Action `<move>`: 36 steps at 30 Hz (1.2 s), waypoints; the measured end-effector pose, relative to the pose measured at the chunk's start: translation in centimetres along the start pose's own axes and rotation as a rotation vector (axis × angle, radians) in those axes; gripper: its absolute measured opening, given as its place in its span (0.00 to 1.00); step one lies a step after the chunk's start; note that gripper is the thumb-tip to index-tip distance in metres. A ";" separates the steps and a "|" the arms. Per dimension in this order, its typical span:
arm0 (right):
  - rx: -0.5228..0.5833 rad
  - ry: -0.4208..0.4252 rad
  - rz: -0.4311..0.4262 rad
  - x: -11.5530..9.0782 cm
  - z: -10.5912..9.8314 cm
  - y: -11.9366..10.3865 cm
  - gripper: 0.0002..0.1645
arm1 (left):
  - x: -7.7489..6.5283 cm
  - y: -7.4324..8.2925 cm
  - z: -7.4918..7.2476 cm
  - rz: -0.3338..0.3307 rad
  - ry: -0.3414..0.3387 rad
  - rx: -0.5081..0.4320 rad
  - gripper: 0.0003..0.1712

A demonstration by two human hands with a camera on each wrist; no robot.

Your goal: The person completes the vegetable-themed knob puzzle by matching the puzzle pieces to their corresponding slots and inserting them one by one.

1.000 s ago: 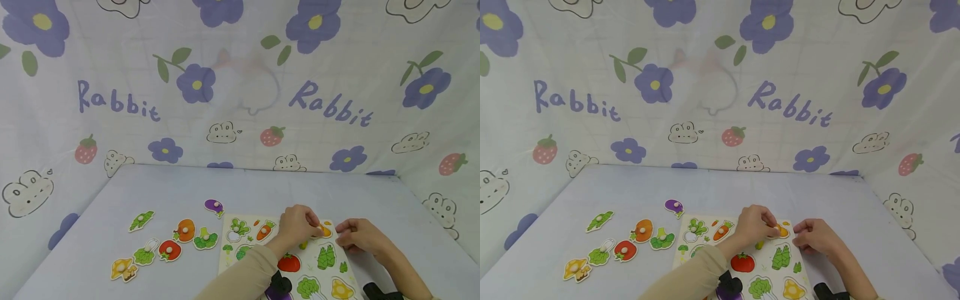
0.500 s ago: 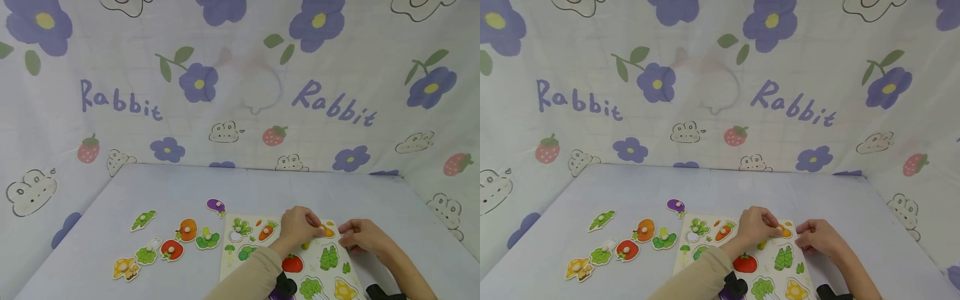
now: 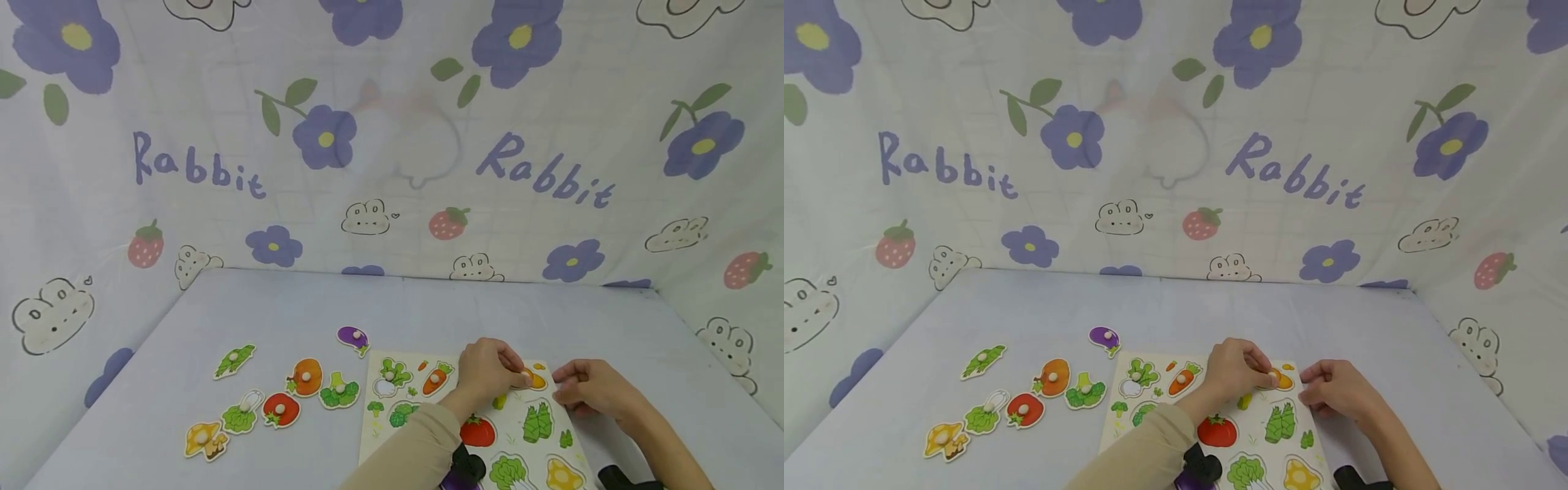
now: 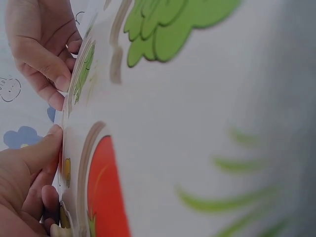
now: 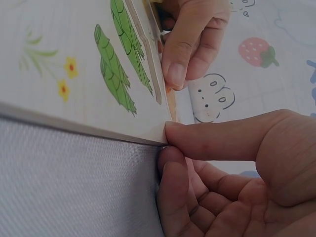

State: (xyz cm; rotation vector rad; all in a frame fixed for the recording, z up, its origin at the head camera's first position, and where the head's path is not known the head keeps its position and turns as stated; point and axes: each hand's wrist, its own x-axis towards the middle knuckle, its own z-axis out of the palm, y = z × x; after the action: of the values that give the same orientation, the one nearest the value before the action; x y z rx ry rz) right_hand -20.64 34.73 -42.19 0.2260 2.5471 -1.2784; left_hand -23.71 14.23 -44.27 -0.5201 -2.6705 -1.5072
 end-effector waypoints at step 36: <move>-0.009 0.002 0.027 -0.1 0.1 -0.4 0.23 | -0.2 -2.3 -12.0 0.244 -0.274 -0.155 0.14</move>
State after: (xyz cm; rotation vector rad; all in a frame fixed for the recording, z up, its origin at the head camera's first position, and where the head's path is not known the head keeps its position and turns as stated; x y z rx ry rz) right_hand -20.62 34.37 -41.94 0.2596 2.5417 -1.2576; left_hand -25.82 3.03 -39.91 -1.0912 -2.5612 -1.6830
